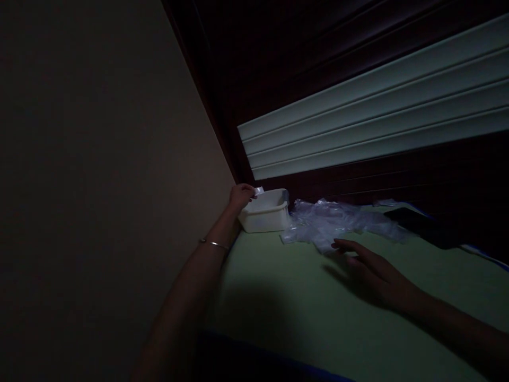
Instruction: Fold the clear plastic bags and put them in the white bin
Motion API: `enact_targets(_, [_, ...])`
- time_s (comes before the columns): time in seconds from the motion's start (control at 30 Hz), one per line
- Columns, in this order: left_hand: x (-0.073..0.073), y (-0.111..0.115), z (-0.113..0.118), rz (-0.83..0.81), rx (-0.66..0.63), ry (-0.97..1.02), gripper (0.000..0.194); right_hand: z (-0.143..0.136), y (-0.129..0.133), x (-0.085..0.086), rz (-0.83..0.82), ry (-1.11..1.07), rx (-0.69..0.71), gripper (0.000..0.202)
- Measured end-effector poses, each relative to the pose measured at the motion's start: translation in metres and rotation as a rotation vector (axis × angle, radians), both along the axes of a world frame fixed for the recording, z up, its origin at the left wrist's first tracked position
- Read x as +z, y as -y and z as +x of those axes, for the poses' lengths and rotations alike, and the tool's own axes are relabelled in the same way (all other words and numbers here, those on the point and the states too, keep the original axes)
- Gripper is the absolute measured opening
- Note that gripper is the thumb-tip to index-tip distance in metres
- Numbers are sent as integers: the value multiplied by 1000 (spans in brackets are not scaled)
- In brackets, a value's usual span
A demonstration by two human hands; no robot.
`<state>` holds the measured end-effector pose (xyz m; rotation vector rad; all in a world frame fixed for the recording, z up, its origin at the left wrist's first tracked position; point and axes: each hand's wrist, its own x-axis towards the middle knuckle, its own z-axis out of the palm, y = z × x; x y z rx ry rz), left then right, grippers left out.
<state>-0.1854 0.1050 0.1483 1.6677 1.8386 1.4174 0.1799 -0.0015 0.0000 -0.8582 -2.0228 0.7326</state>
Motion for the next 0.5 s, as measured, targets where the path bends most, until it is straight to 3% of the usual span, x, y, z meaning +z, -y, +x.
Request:
enact_targets(0.13, [1, -36, -23, -101, -2, -153, 13, 1, 3, -3, -14, 20, -8, 47])
enact_targets(0.5, [-30, -100, -48, -588, -73, -393, 4, 5, 6, -10, -81, 37, -27, 44])
